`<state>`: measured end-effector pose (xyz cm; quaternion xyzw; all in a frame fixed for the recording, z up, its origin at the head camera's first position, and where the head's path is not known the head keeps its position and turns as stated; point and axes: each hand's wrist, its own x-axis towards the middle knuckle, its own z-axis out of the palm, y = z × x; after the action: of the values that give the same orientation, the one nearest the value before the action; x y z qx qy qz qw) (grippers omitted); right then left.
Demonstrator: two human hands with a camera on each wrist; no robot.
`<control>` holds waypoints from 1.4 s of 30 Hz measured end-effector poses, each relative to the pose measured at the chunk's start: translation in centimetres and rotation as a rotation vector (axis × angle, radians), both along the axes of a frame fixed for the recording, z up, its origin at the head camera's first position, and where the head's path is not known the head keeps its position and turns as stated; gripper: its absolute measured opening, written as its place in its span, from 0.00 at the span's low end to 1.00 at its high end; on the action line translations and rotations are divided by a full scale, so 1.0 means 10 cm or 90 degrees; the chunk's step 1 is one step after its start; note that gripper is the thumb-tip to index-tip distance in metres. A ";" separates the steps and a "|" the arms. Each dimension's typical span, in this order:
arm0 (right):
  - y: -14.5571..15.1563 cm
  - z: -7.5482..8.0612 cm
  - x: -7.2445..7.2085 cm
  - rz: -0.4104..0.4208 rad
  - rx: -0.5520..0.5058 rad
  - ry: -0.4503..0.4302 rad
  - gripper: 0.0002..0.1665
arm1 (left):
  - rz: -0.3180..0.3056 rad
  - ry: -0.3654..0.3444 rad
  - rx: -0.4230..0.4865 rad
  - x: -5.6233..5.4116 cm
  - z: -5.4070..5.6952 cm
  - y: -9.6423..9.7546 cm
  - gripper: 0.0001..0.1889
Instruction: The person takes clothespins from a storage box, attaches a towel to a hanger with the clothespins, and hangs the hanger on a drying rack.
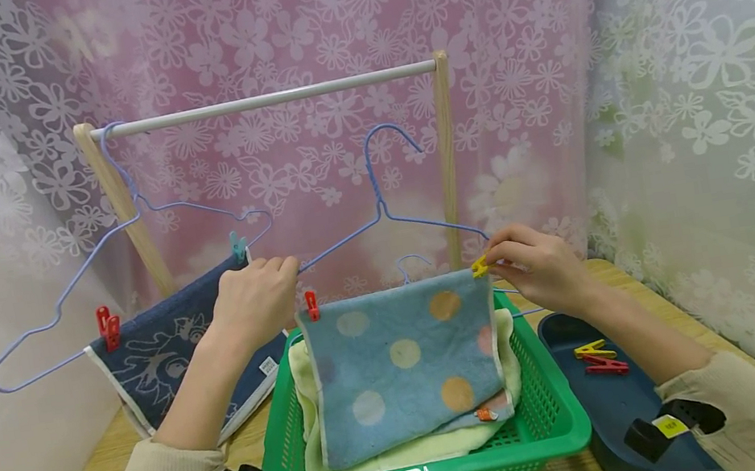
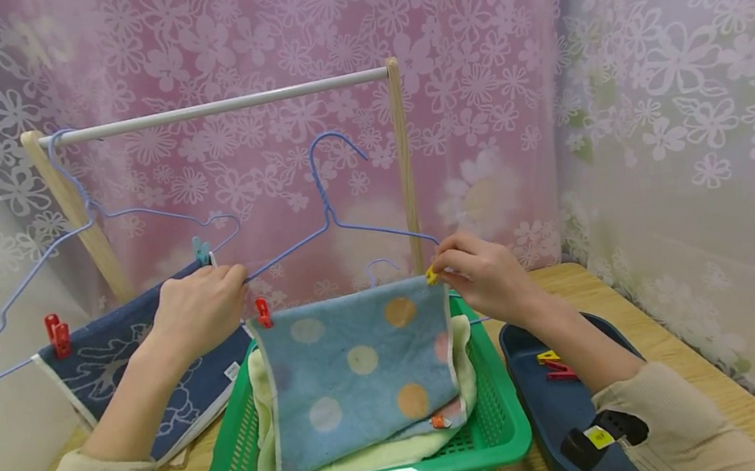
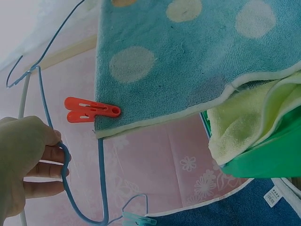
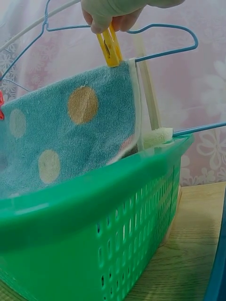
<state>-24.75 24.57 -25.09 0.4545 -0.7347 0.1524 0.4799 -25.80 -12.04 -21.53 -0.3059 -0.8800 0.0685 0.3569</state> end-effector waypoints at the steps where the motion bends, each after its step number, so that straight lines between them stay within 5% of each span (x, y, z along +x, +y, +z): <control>1: 0.00 0.00 0.00 0.000 0.002 0.007 0.20 | -0.002 0.002 0.001 0.00 0.00 0.00 0.03; 12: -0.02 0.02 -0.02 0.013 0.026 0.040 0.19 | -0.009 0.010 0.000 0.01 0.00 0.00 0.04; 29: -0.07 0.07 -0.01 -0.080 0.060 0.060 0.14 | -0.019 0.054 -0.001 -0.02 -0.03 0.00 0.09; 42: -0.10 0.08 -0.01 -0.099 0.053 0.038 0.12 | -0.014 0.061 0.012 -0.02 -0.05 0.01 0.08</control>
<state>-24.83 23.59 -24.26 0.4203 -0.7589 0.0703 0.4924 -26.03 -11.94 -22.06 -0.3086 -0.8591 0.0705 0.4023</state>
